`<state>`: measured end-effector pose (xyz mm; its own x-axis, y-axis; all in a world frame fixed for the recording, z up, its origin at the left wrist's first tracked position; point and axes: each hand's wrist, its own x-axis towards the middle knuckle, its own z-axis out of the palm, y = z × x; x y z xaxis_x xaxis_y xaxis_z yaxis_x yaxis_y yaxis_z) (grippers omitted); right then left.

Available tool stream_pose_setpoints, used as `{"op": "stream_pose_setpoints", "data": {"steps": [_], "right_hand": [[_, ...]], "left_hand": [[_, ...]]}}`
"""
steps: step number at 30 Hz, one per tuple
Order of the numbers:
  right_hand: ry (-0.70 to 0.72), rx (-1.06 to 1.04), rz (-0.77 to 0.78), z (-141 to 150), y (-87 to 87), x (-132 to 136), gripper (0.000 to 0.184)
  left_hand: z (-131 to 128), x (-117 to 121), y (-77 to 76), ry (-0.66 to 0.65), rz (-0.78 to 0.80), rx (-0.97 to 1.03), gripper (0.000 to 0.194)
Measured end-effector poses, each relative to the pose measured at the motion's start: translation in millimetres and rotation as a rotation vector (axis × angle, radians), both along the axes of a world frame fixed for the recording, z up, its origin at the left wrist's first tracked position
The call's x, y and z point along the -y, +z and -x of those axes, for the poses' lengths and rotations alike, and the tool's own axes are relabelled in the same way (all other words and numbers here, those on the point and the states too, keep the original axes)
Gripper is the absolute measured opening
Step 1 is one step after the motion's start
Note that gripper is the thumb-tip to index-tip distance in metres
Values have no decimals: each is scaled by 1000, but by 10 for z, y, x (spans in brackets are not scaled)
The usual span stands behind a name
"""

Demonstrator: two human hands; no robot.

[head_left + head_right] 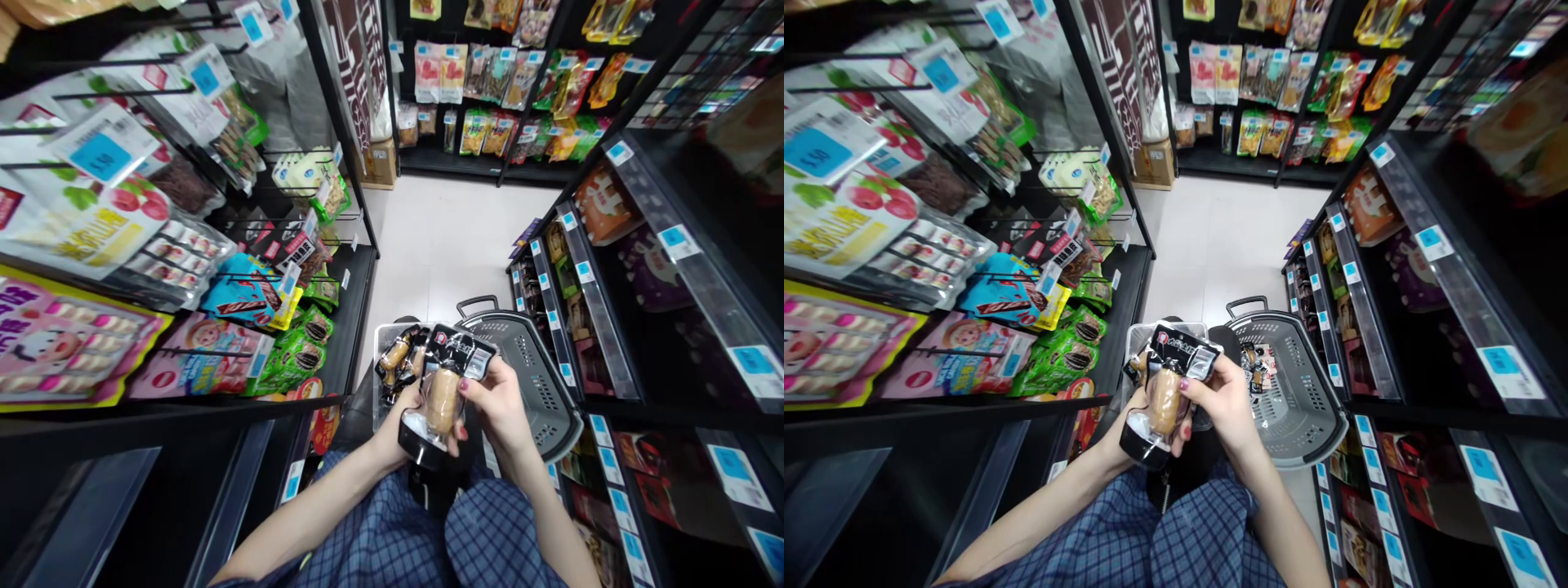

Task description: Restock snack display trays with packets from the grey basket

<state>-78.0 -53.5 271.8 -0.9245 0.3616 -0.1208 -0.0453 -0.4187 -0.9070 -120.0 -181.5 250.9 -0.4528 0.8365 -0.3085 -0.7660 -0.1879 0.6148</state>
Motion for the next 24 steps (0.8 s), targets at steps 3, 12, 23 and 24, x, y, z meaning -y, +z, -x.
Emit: {"op": "stream_pose_setpoints", "data": {"steps": [3,12,23,24], "right_hand": [[-55,-21,-45,-17,23,-62,17],[-114,-10,-62,2,9,-128,11],[-91,-82,-165,-44,-4,-96,10],[-96,-87,-172,-43,2,-89,11]], "left_hand": [[74,89,27,123,180,-192,26],[165,236,57,-145,24,-346,45],[167,157,259,-254,151,-550,41],[166,163,259,-247,156,-561,40]]}}
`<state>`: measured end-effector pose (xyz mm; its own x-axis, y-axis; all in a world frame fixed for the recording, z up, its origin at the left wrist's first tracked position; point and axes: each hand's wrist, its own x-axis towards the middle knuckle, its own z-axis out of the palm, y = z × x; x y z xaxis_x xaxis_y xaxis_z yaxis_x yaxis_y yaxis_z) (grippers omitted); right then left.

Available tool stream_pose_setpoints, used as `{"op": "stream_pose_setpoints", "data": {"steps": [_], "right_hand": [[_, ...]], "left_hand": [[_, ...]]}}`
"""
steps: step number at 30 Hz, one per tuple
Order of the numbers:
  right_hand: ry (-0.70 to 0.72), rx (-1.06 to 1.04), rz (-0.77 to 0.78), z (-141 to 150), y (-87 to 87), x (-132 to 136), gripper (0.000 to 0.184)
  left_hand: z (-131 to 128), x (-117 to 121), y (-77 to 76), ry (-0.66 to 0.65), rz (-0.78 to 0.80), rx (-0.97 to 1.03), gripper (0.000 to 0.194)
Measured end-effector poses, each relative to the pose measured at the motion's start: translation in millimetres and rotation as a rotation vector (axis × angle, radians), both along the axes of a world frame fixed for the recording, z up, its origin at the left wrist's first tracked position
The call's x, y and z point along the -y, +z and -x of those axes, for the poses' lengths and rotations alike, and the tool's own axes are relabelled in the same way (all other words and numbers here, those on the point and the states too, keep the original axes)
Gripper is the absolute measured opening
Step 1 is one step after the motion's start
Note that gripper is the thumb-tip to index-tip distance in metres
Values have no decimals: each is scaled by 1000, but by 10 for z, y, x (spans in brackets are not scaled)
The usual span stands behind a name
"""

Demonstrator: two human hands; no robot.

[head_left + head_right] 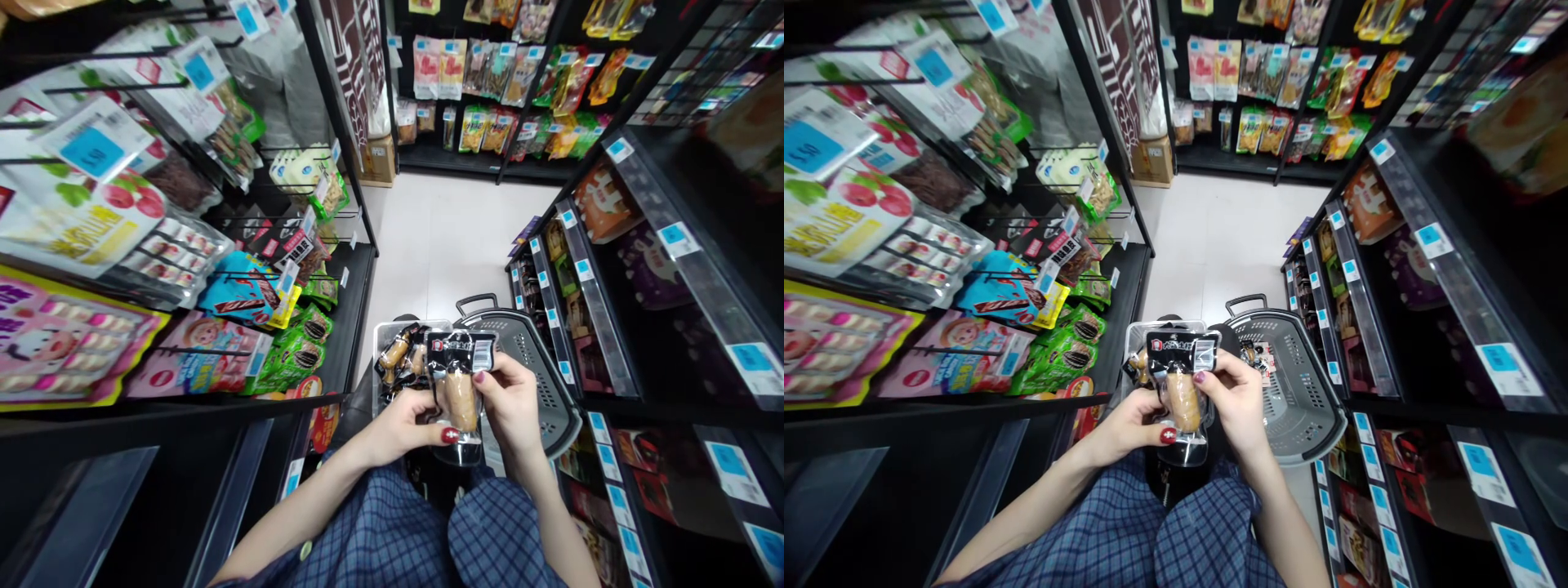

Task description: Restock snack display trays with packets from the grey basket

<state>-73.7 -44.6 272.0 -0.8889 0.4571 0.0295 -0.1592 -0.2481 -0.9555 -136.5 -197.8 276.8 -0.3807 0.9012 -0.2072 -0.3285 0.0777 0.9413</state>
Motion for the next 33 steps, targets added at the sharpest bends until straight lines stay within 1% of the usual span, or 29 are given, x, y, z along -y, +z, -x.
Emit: {"op": "stream_pose_setpoints", "data": {"steps": [9,14,19,33], "right_hand": [[-17,-5,-33,23,14,17,11],[-43,41,-47,18,-16,18,13],[-49,63,-26,27,-18,23,14],[-49,75,10,54,21,32,15]], "left_hand": [[-32,-8,36,71,56,-10,41],[-32,-26,62,75,65,20,41],[-33,-30,68,83,64,62,41],[-31,-19,70,78,98,16,39]]}}
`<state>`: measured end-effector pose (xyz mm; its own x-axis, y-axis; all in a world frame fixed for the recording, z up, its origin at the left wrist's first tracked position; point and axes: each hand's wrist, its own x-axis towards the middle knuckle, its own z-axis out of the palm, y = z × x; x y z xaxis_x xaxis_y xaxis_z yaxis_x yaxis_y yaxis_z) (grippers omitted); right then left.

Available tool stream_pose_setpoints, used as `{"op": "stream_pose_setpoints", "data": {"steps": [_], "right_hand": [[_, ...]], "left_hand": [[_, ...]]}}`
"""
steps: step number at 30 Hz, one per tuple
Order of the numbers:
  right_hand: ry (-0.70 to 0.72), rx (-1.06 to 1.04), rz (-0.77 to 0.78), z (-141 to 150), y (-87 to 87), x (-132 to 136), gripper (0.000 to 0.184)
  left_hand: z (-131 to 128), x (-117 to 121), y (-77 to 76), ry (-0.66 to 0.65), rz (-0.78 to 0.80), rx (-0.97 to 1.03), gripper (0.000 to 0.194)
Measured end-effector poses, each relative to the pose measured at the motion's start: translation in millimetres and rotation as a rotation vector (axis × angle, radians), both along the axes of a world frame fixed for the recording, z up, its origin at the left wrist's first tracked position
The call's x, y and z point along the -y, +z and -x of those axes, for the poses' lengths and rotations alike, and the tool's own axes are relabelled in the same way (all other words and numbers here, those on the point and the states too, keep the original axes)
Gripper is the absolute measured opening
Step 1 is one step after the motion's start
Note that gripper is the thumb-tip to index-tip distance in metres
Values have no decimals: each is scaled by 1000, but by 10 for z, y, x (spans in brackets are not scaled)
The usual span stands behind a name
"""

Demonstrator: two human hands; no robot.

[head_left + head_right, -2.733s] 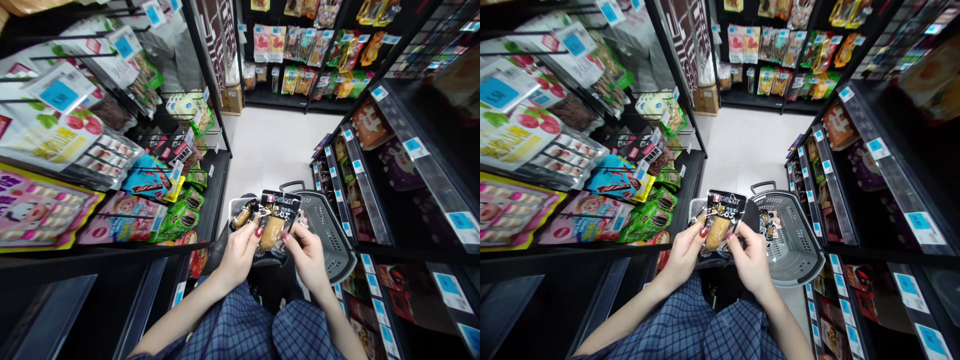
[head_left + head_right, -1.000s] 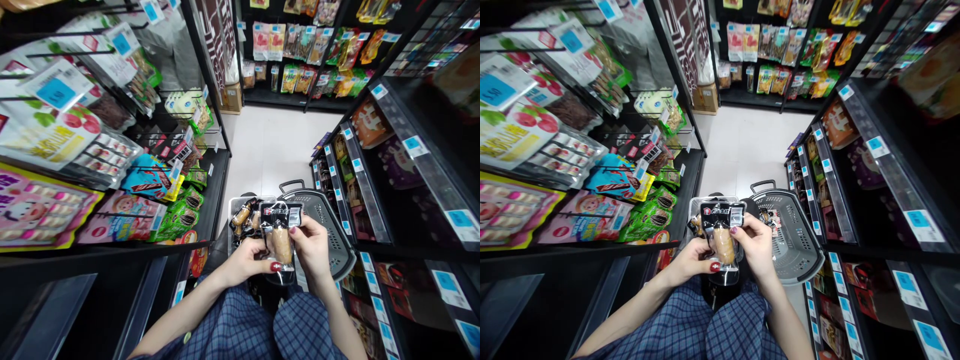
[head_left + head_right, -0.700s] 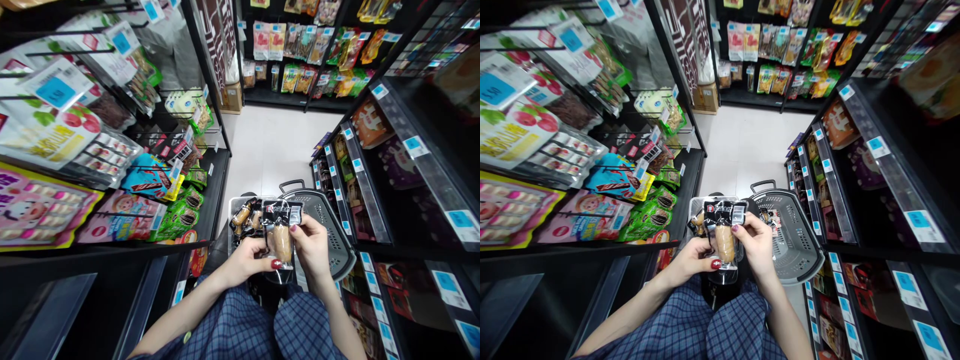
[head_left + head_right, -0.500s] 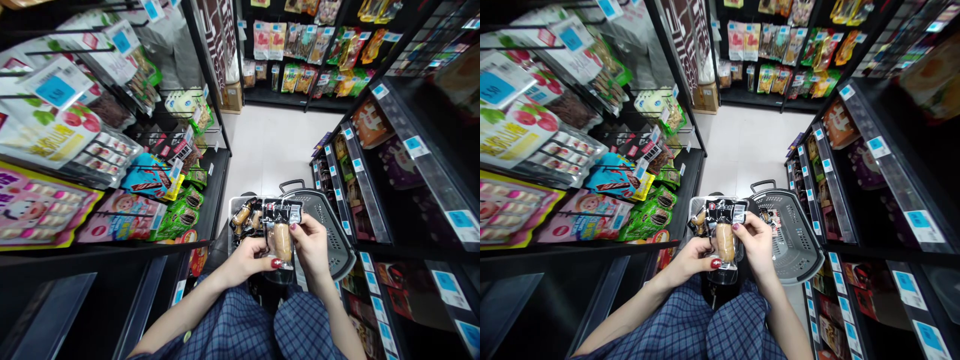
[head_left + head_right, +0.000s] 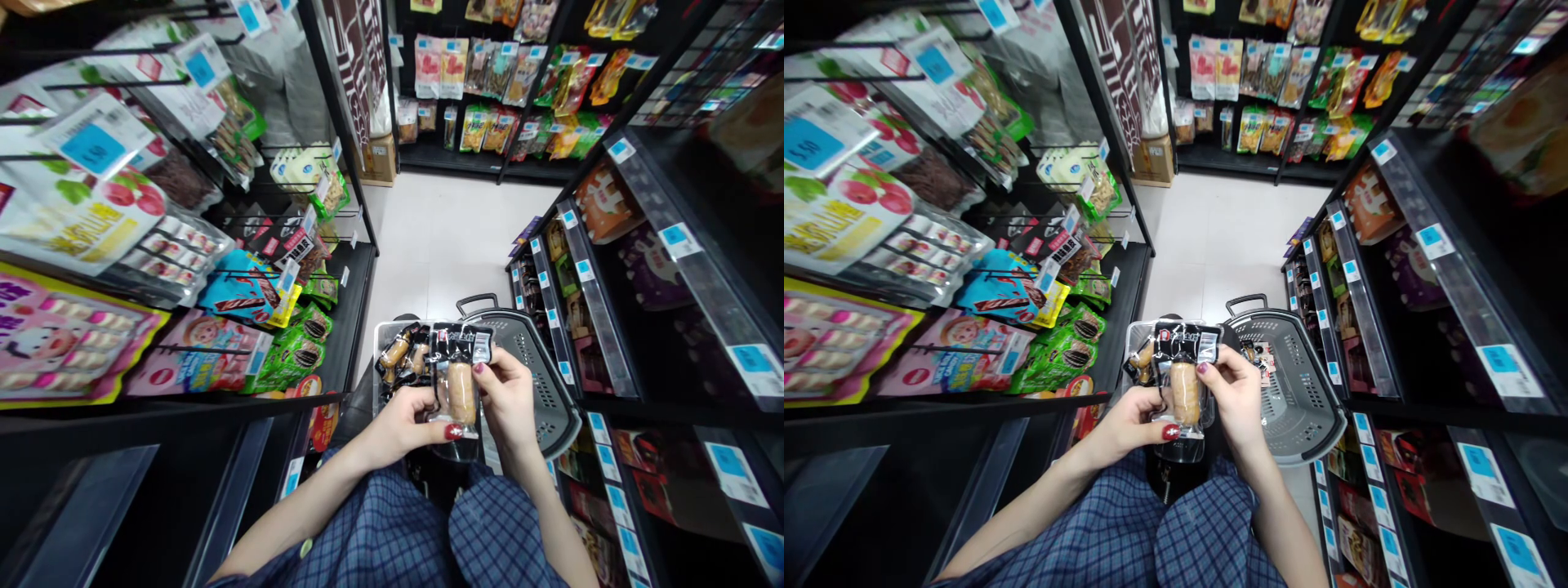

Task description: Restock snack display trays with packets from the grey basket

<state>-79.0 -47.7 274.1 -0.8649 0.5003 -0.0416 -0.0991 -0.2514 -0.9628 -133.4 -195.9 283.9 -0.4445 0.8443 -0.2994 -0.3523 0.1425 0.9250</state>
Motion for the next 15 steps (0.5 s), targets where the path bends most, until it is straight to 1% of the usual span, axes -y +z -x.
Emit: {"op": "stream_pose_setpoints", "data": {"steps": [6,7,9,10,12,13,14,15], "right_hand": [[-15,25,-38,5,4,-8,18],[-28,22,-55,0,13,-5,18],[-89,23,-142,-19,44,8,15],[-136,23,-231,-35,64,19,14],[-232,9,-492,-76,110,49,14],[-262,-7,-635,-99,135,68,14],[-270,-26,-763,-120,161,88,12],[-260,-42,-858,-137,187,107,10]], "left_hand": [[-1,9,-13,-23,8,-37,40],[-9,5,-18,-13,9,-47,40],[-37,-9,-31,74,25,-119,42],[-55,-17,-37,138,40,-180,47],[-93,-31,-47,243,73,-334,60],[-110,-36,-49,257,82,-408,65],[-124,-40,-49,245,83,-462,69],[-135,-42,-47,216,77,-492,71]]}}
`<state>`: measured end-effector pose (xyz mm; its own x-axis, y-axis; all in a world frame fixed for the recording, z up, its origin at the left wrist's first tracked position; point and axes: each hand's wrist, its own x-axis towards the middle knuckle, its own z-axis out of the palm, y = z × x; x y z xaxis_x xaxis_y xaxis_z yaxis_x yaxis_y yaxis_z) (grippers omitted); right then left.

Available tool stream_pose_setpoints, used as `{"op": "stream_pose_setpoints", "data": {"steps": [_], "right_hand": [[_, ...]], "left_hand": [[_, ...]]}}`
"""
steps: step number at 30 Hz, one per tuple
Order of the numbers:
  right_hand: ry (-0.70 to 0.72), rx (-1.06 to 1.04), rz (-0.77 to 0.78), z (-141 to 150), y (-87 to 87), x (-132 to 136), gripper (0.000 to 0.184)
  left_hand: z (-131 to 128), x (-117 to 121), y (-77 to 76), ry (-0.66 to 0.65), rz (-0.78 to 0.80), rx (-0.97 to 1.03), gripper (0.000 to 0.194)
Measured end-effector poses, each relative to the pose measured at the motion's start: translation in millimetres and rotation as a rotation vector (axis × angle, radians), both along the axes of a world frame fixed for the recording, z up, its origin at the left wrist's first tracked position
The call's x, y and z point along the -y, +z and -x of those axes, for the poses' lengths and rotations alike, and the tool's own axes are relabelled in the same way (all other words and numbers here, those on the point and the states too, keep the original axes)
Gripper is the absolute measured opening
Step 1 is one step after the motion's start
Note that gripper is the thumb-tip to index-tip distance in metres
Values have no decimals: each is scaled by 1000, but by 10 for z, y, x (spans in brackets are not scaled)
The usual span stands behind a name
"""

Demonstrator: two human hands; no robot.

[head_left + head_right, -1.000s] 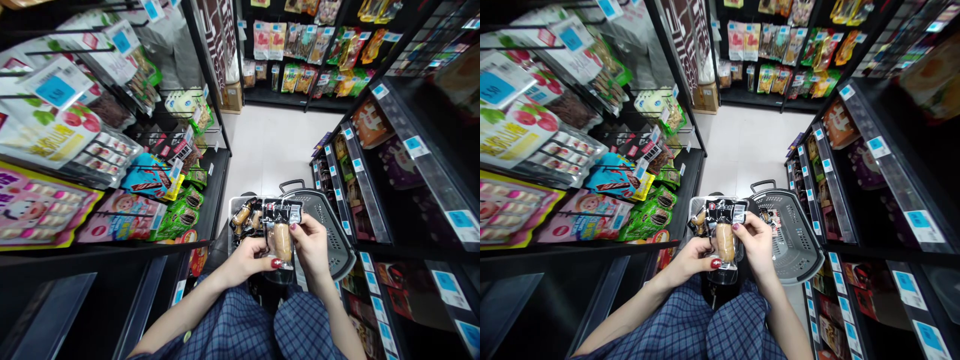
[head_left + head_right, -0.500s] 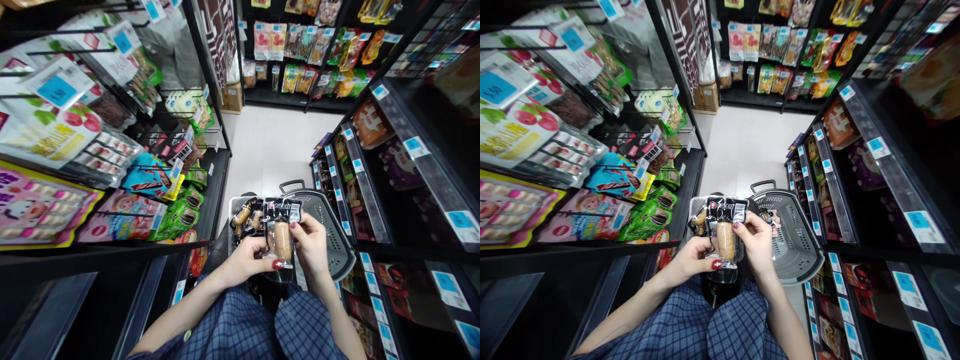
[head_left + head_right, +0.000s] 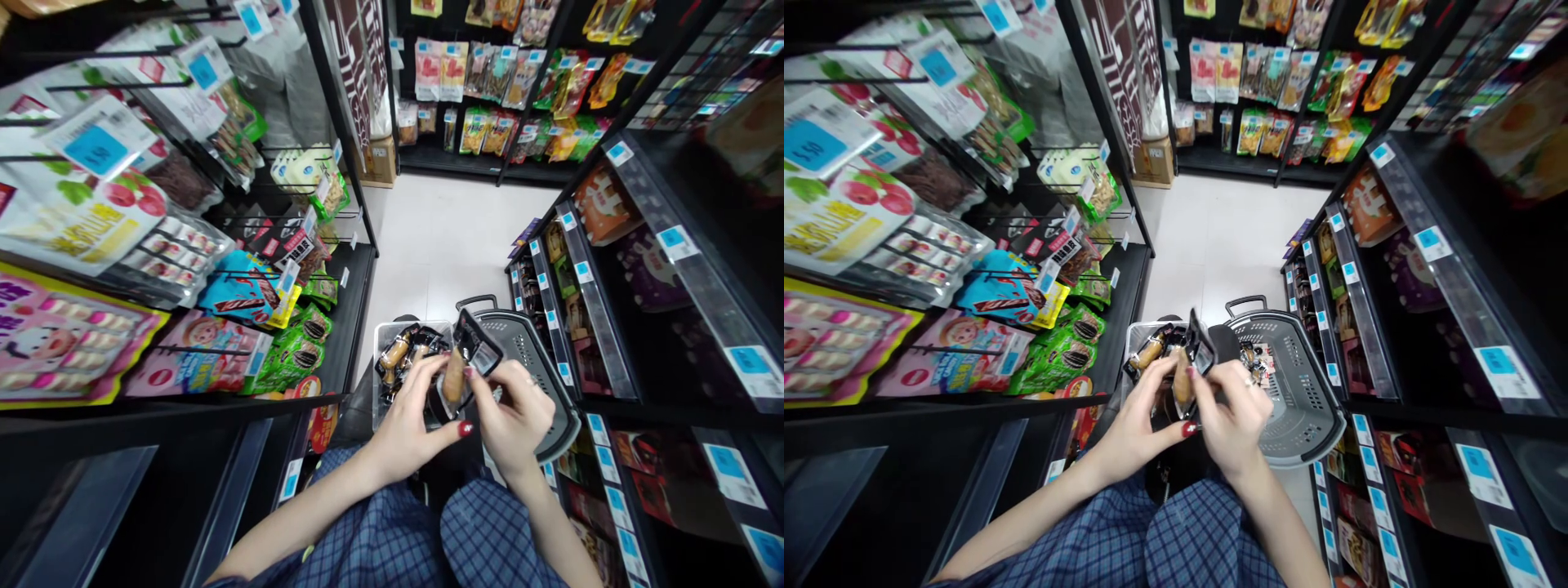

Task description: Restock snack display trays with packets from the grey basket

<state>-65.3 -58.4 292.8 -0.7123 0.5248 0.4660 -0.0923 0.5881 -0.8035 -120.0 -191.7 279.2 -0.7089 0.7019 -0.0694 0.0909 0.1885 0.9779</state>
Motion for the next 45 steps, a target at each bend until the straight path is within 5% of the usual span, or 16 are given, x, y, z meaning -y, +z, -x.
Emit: {"op": "stream_pose_setpoints", "data": {"steps": [3,7,11,14,18,24,29,33,38,45], "right_hand": [[138,50,-37,-22,74,33,19],[361,124,203,0,113,-16,18],[135,95,289,20,76,-110,7],[107,179,345,33,55,-150,7],[306,339,317,43,40,-141,14],[273,346,552,-48,-147,-269,32],[-86,355,542,-310,-738,-777,35],[-446,535,488,-675,-1495,-1267,39],[-636,772,457,-1129,-2233,-1539,34],[-615,1157,520,-1308,-2790,-1440,27]], "left_hand": [[-7,-5,11,-75,-26,98,68],[13,-8,9,-46,-183,490,51],[23,4,-12,-106,-462,889,46],[33,19,-27,-147,-536,951,39],[60,39,-20,-186,-340,766,46],[175,93,27,-312,131,9,44],[415,151,-94,91,702,-707,34],[549,176,-254,160,1074,-904,32],[567,171,-419,141,1152,-935,31],[595,182,-480,158,1127,-800,37]]}}
